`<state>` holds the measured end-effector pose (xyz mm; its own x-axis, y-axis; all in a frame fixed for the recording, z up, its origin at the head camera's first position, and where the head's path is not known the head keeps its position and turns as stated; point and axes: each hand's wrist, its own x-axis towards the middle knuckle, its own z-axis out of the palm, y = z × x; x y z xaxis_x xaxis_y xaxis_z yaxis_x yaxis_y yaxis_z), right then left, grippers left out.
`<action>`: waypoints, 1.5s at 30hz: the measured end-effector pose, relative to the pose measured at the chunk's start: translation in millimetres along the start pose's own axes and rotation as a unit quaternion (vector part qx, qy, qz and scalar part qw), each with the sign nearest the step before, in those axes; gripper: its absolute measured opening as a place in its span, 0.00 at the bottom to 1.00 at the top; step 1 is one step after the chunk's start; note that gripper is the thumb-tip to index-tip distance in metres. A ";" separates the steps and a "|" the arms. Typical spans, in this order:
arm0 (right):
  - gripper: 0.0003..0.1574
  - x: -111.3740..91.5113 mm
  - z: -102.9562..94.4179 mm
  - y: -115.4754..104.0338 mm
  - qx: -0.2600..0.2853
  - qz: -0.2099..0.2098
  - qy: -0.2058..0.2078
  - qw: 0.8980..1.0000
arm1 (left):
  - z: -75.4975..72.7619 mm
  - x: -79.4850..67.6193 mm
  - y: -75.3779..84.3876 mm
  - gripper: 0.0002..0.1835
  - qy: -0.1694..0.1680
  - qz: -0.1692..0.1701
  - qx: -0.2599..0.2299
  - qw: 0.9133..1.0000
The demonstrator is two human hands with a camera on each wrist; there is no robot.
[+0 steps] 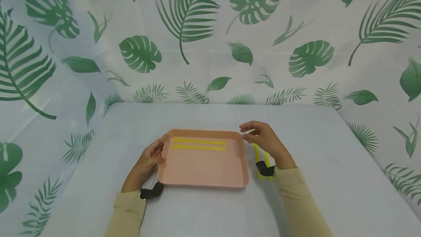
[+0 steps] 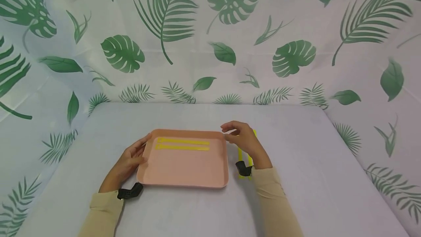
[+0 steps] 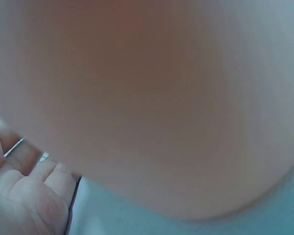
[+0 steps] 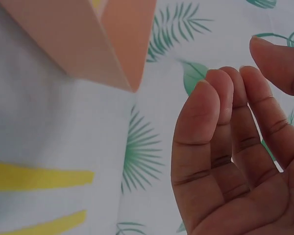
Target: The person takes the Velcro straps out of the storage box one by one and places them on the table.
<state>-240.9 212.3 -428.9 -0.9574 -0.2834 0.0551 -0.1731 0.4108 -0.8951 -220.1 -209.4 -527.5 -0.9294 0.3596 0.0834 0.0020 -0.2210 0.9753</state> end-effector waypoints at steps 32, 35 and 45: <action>0.18 40.4 60.0 -3.8 0.014 -0.003 -0.081 0.997 | 0.6 -1.6 0.2 0.53 -0.009 0.017 0.000 1.000; 0.18 43.4 64.4 -4.8 0.002 0.001 -0.089 0.996 | 0.7 -1.6 0.5 0.53 -0.013 0.017 -0.001 1.000; 0.16 51.1 76.7 -6.0 -0.014 0.010 -0.099 0.995 | 1.1 -0.4 1.1 0.53 0.000 0.007 0.003 1.000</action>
<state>-271.1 128.9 -454.6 -0.8964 -0.4400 -0.0530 -0.1644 0.4414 -0.8821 -219.3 -208.8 -526.3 -0.9295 0.3557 0.0973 0.0179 -0.2199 0.9753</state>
